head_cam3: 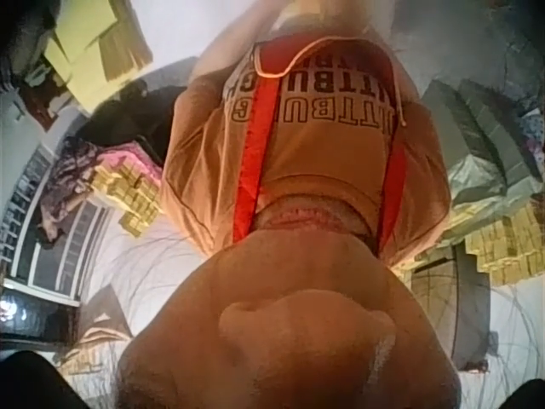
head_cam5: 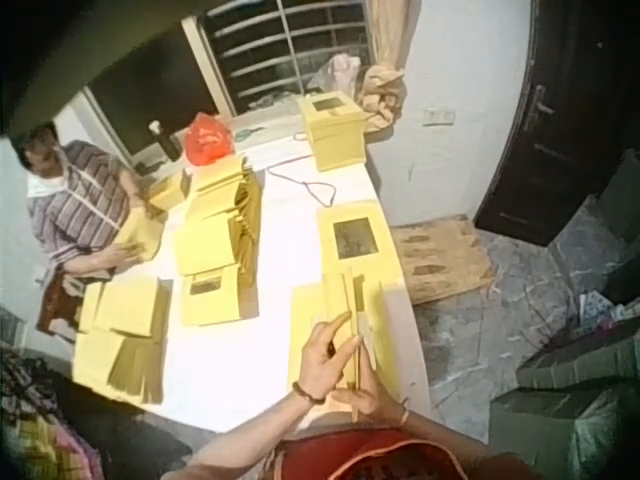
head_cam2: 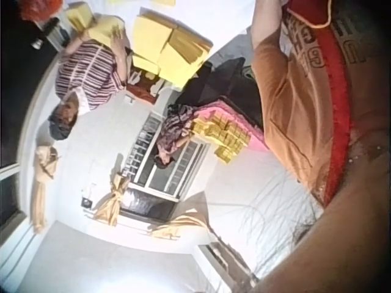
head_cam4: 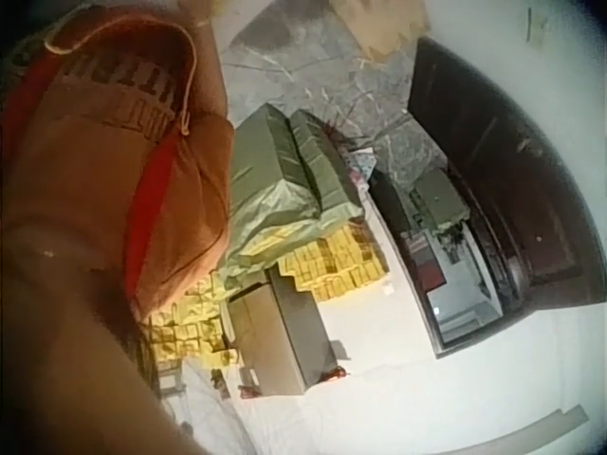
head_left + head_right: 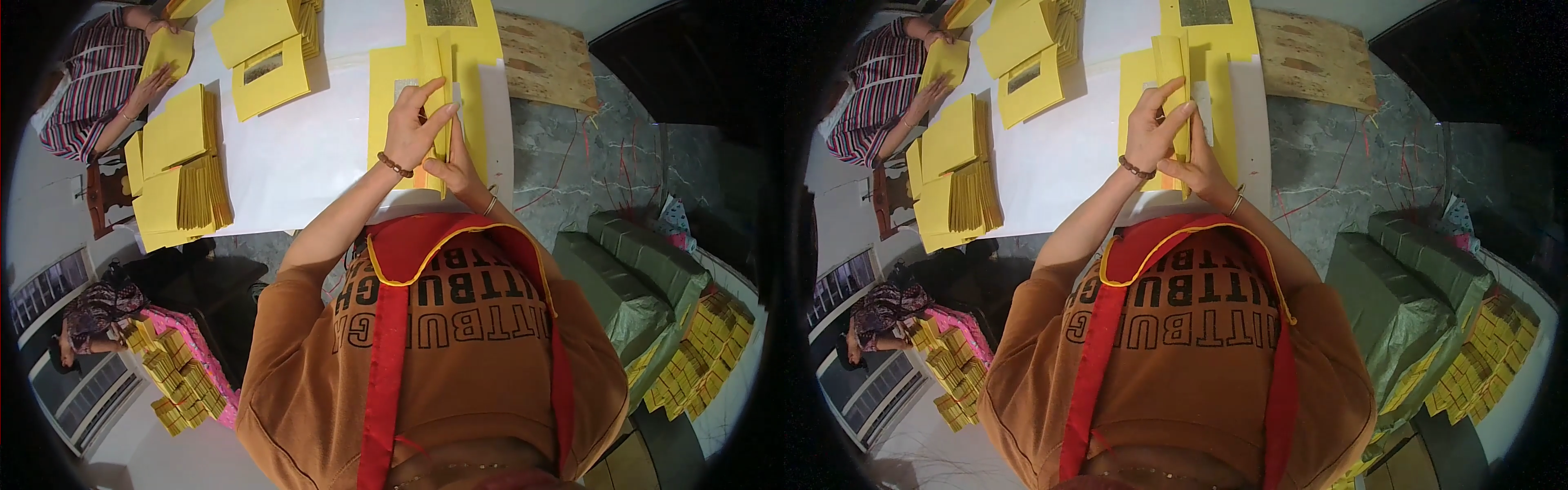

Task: Folding and stacking yellow ritual joss paper sheets with foil inserts.

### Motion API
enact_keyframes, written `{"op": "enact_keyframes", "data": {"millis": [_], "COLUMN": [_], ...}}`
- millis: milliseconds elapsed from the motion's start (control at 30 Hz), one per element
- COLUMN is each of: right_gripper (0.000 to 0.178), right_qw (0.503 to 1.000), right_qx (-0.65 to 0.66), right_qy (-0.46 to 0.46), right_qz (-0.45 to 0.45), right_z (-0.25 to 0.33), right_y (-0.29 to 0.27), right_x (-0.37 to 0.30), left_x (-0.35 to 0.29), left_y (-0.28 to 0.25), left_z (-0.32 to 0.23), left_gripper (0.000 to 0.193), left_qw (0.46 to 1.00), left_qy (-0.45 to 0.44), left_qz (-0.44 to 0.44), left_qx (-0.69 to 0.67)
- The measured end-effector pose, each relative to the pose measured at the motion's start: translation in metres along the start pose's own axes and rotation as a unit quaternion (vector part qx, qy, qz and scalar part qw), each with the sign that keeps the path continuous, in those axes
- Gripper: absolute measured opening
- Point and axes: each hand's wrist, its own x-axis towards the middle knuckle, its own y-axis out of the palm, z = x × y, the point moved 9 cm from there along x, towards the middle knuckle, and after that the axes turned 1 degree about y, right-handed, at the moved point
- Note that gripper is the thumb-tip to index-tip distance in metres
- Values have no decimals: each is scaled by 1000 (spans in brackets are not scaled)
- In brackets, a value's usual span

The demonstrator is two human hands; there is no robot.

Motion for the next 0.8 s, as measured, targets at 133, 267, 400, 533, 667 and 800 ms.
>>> {"op": "enact_keyframes", "data": {"millis": [133,267,400,533,667,800], "right_gripper": [99,99,92,79,60,54], "right_qw": [1000,1000,999,996,998,966], "right_qx": [4,5,25,64,53,232], "right_qy": [14,13,25,57,20,107], "right_qz": [12,3,5,-12,-14,-49], "right_z": [-16,-17,-2,-25,-43,-53], "right_y": [-3,-4,1,-5,-9,-6], "right_x": [-1,-1,-2,-9,-8,-8], "left_x": [0,-1,-2,-4,-4,-8], "left_y": [-2,-2,-3,-4,-3,-5], "left_z": [-2,-2,-1,1,8,20], "left_gripper": [42,41,39,33,24,18], "left_qw": [1000,1000,1000,999,997,988], "left_qy": [-2,4,6,-15,-54,-133], "left_qz": [-2,5,6,-6,-3,-11], "left_qx": [-22,-23,-19,-49,-49,-78]}}
